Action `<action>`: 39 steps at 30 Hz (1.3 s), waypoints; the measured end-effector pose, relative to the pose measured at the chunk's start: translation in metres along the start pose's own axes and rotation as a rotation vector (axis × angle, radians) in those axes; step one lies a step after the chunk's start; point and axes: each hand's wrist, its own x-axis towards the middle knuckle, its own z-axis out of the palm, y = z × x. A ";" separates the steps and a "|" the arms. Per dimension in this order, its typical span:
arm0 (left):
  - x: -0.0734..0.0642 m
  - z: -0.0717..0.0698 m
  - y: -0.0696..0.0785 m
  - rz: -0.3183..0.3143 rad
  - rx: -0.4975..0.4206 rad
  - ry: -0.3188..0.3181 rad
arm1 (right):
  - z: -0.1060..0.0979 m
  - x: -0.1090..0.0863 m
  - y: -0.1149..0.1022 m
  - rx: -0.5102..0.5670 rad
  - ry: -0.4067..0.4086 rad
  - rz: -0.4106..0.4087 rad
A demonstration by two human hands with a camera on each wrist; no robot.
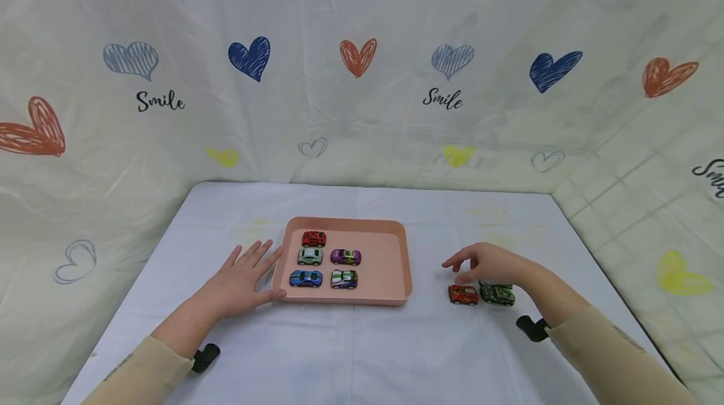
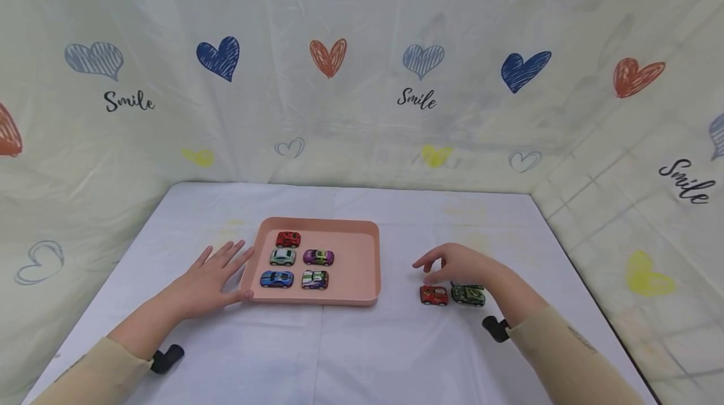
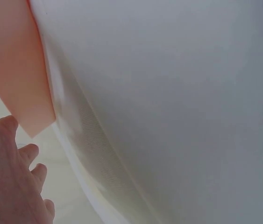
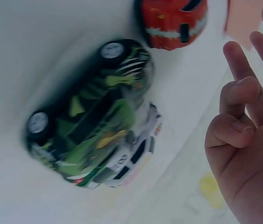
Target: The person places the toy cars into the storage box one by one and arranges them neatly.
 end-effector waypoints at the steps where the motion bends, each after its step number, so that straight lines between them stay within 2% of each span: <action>1: 0.000 0.000 0.000 -0.001 0.003 -0.002 | 0.002 -0.002 0.002 -0.002 -0.006 -0.007; 8: -0.001 -0.004 0.002 -0.009 0.011 -0.011 | 0.014 -0.013 0.006 -0.038 -0.009 0.052; 14: -0.001 -0.006 0.001 -0.005 0.010 -0.011 | 0.017 -0.017 0.009 -0.113 -0.002 0.055; 24: 0.001 0.002 -0.003 0.000 0.008 -0.003 | 0.023 -0.015 0.014 -0.198 0.020 0.052; 32: 0.003 0.003 -0.003 -0.013 0.005 -0.013 | 0.025 -0.016 0.011 -0.222 0.047 0.074; 39: 0.001 0.002 0.000 -0.015 0.016 -0.011 | 0.027 -0.015 0.013 -0.257 0.054 0.012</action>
